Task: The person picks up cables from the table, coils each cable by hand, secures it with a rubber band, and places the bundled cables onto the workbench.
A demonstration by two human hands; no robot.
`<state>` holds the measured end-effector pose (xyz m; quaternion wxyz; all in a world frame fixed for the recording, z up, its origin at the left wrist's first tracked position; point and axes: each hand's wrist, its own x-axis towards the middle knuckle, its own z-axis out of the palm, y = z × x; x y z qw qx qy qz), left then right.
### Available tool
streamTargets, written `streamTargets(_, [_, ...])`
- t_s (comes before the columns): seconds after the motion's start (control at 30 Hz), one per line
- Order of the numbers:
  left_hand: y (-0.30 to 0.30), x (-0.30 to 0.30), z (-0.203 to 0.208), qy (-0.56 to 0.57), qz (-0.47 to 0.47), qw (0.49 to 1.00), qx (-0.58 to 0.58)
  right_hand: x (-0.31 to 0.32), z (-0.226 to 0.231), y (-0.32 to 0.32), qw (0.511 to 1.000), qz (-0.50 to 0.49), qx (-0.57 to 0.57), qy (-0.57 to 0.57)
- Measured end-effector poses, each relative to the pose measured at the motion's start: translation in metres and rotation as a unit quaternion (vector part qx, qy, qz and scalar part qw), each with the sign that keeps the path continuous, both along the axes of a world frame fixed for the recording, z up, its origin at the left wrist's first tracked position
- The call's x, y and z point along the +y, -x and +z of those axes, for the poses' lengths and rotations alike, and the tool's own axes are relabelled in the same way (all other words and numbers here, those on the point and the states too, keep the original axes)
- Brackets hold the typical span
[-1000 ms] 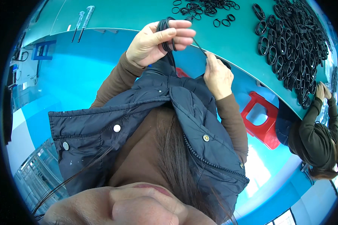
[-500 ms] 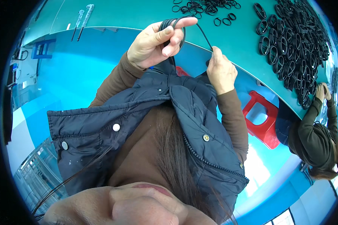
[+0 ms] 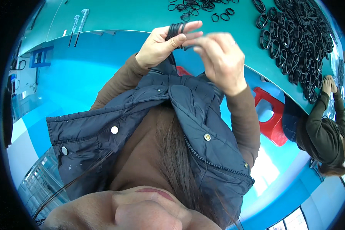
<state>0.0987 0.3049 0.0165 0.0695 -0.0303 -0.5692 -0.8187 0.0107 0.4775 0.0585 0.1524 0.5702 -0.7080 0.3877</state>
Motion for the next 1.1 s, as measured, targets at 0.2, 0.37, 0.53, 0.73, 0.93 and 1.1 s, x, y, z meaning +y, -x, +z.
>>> streamTargets(0.2, [-0.005,0.001,-0.001,-0.041,-0.078,0.995,-0.050,-0.023,-0.022,0.028,0.973,0.048,-0.227,0.008])
streamTargets(0.37, [-0.007,-0.003,-0.008,-0.028,-0.089,0.993,-0.067,-0.019,-0.026,0.027,0.906,0.081,-0.384,-0.162])
streamTargets(0.53, [0.001,0.000,-0.008,-0.061,-0.107,0.992,-0.006,-0.020,-0.022,0.022,0.794,0.143,-0.582,-0.101])
streamTargets(0.73, [0.012,-0.002,-0.019,-0.133,-0.148,0.980,-0.003,-0.036,-0.034,0.019,0.508,0.233,-0.827,0.059])
streamTargets(0.93, [0.019,-0.003,-0.027,-0.101,-0.158,0.982,0.008,-0.045,-0.039,0.017,0.486,0.176,-0.850,0.095])
streamTargets(1.1, [0.022,0.000,-0.028,-0.076,-0.154,0.985,0.015,-0.047,-0.042,0.022,0.458,0.178,-0.864,0.111])
